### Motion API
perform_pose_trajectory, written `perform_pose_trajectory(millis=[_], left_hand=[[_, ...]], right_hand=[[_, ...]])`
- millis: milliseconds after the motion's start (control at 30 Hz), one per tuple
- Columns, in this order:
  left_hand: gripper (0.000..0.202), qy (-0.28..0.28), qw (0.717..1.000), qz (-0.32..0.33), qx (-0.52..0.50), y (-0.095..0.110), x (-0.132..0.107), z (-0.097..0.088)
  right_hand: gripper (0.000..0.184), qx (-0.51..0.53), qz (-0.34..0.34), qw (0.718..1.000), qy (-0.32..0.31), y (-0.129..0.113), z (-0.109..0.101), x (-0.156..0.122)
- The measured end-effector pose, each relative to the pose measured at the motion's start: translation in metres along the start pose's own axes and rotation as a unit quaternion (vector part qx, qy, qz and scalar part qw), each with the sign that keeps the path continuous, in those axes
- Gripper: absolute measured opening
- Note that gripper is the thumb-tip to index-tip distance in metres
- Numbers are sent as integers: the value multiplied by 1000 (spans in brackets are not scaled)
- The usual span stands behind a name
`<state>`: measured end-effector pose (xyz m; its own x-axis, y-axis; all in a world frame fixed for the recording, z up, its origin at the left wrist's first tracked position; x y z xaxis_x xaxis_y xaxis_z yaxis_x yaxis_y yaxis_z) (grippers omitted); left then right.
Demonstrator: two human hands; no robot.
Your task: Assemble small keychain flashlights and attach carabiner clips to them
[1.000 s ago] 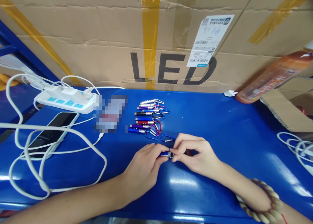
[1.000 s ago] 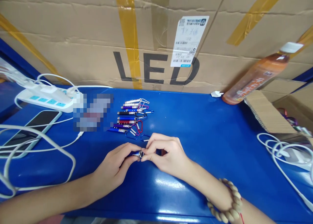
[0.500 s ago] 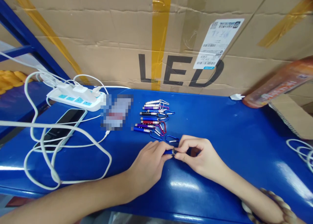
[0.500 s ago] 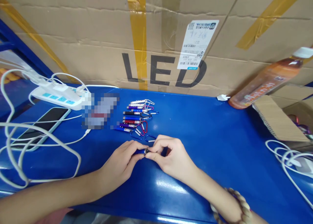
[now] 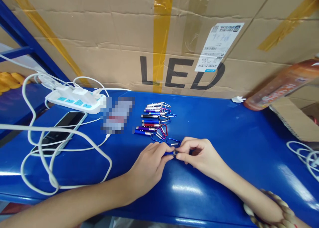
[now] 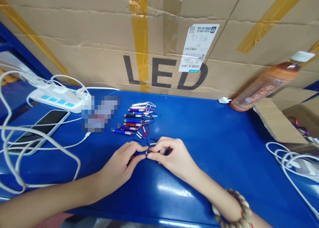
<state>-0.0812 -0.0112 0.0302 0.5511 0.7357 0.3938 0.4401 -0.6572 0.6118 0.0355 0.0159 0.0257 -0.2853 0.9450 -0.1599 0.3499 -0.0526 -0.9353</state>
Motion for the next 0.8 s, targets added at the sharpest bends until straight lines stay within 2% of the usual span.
perform_pose_trajectory(millis=[200, 400, 567, 700, 800], left_hand=[[11, 3, 1000, -1, -21, 2, 0, -1], [14, -3, 997, -26, -70, -2, 1, 1], [23, -10, 994, -40, -104, -3, 1, 3], [26, -4, 987, -82, -139, -6, 1, 2], [26, 13, 980, -131, -152, -12, 1, -1]], right_hand=[[16, 27, 16, 999, -12, 2, -3, 1], [19, 21, 12, 1000, -4, 3, -6, 1], [23, -2, 6, 1000, 15, 3, -9, 0], [26, -55, -46, 996, 49, -8, -19, -2], [21, -169, -105, 975, 97, -17, -27, -5]])
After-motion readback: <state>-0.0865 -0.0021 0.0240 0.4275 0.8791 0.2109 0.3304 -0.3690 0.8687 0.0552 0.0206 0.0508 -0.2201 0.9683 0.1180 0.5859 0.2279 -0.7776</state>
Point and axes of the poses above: each hand's wrist, its own x-axis towards the middle knuckle, its own z-axis out of the palm, y = z × x, the point moved 8 cm from there along x, towards the middle knuckle, and after that the axes turned 13 degrees about z, right-handed, at the moved point
